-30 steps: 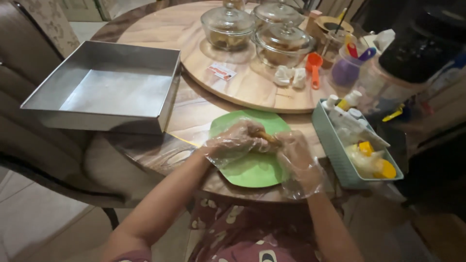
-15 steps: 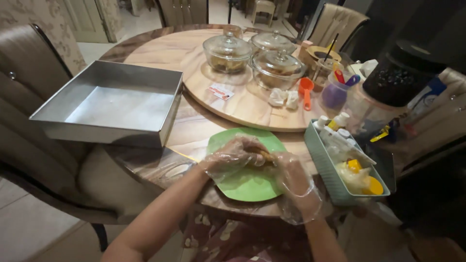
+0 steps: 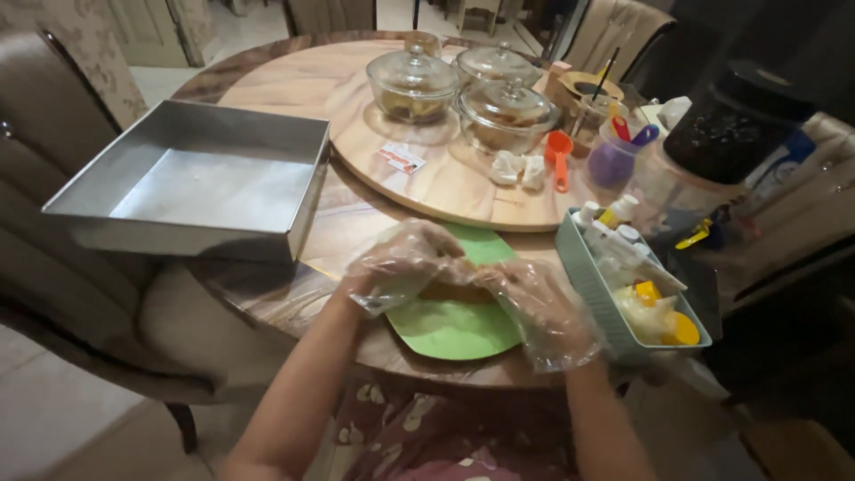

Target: Flattening, filling, and folding dough to shape a pastry on a plate.

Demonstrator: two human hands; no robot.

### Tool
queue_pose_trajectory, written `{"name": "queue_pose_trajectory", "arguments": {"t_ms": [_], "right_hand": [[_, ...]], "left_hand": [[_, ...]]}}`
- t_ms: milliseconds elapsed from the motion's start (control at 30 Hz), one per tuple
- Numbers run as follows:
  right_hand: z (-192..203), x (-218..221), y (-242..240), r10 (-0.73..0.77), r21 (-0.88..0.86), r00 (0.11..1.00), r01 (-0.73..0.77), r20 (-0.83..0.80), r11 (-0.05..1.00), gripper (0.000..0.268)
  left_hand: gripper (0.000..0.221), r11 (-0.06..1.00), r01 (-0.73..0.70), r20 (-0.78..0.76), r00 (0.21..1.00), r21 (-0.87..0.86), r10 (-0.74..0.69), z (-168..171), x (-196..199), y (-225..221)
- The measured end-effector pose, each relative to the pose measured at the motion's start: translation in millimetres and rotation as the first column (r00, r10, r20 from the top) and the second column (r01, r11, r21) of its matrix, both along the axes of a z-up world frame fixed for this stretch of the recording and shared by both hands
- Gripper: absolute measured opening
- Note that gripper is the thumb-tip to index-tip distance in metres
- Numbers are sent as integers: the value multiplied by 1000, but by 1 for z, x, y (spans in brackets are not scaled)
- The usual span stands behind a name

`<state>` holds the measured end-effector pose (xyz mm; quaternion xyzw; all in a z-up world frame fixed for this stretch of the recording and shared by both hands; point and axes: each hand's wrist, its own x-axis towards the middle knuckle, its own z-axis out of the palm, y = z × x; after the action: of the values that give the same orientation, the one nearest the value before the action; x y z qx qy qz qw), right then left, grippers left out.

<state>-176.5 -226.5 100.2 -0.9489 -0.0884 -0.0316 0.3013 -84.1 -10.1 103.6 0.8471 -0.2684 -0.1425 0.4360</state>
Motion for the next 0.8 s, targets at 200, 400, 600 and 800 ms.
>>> {"name": "queue_pose_trajectory", "arguments": {"t_ms": [200, 400, 600, 800], "right_hand": [[14, 3, 5, -36, 203, 997, 50, -70, 978, 40], [-106, 64, -40, 134, 241, 946, -210, 295, 948, 32], [-122, 106, -34, 85, -150, 996, -90, -38, 985, 37], [-22, 39, 5, 261, 86, 961, -268, 90, 960, 16]], "left_hand": [[32, 999, 46, -26, 999, -26, -46, -3, 1, 13], [21, 997, 24, 133, 991, 69, -33, -19, 21, 9], [33, 996, 80, 171, 981, 46, -87, 12, 28, 14], [43, 993, 116, -97, 989, 38, -112, 19, -13, 22]]}}
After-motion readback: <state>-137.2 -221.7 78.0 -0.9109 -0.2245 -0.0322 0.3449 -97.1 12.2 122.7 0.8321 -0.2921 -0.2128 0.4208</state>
